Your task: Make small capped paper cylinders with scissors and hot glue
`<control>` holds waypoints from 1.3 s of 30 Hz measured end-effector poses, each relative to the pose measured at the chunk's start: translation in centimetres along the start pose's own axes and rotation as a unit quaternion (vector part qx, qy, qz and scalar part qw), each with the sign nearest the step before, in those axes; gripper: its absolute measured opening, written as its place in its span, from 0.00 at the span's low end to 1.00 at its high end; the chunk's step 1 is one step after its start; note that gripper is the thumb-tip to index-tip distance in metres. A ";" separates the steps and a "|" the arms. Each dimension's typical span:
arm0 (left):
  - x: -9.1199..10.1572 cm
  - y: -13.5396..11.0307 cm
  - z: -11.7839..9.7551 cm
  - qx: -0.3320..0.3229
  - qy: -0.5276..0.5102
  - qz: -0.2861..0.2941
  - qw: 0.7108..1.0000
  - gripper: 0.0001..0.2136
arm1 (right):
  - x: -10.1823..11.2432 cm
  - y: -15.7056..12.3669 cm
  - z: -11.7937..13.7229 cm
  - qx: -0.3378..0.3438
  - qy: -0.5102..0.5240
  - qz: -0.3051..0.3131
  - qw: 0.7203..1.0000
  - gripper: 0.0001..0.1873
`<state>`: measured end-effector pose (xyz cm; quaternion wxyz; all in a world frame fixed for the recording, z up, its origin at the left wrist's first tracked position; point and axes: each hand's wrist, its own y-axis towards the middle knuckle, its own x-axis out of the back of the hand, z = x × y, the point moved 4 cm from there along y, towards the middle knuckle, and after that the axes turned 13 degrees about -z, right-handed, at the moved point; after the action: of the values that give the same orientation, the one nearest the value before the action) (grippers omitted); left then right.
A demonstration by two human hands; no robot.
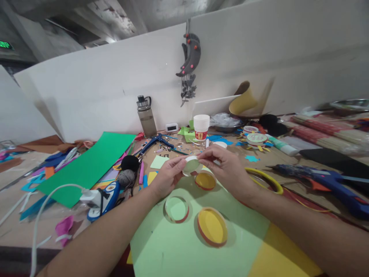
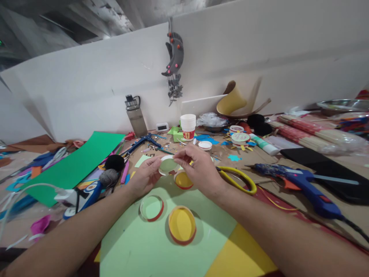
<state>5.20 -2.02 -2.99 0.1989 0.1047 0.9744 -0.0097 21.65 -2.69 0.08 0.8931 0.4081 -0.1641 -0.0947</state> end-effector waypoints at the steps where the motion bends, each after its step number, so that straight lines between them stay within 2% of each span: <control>1: 0.0 0.0 0.0 0.002 -0.002 -0.002 1.000 0.17 | 0.0 0.0 0.0 0.002 0.000 0.000 1.000 0.02; 12: 0.3 0.0 0.1 -0.012 0.009 -0.018 1.000 0.15 | -0.2 -0.1 -0.6 -0.012 -0.006 -0.001 1.000 0.06; 28: 0.2 0.0 -0.1 -0.038 0.020 -0.013 0.999 0.14 | -0.3 -0.2 -0.8 -0.045 0.007 0.016 0.999 0.04; 31: 0.2 0.0 0.0 -0.024 0.018 -0.014 0.999 0.14 | -0.3 -0.2 -0.9 -0.076 0.009 0.023 0.997 0.06; 39: 0.1 0.1 0.5 0.024 0.010 -0.024 0.999 0.15 | -0.5 -0.2 -1.5 -0.221 0.061 0.035 0.973 0.11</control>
<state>5.34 -1.94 -3.48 0.1867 0.0864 0.9779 -0.0364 21.74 -1.65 -1.08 0.9722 0.1998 -0.0982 -0.0722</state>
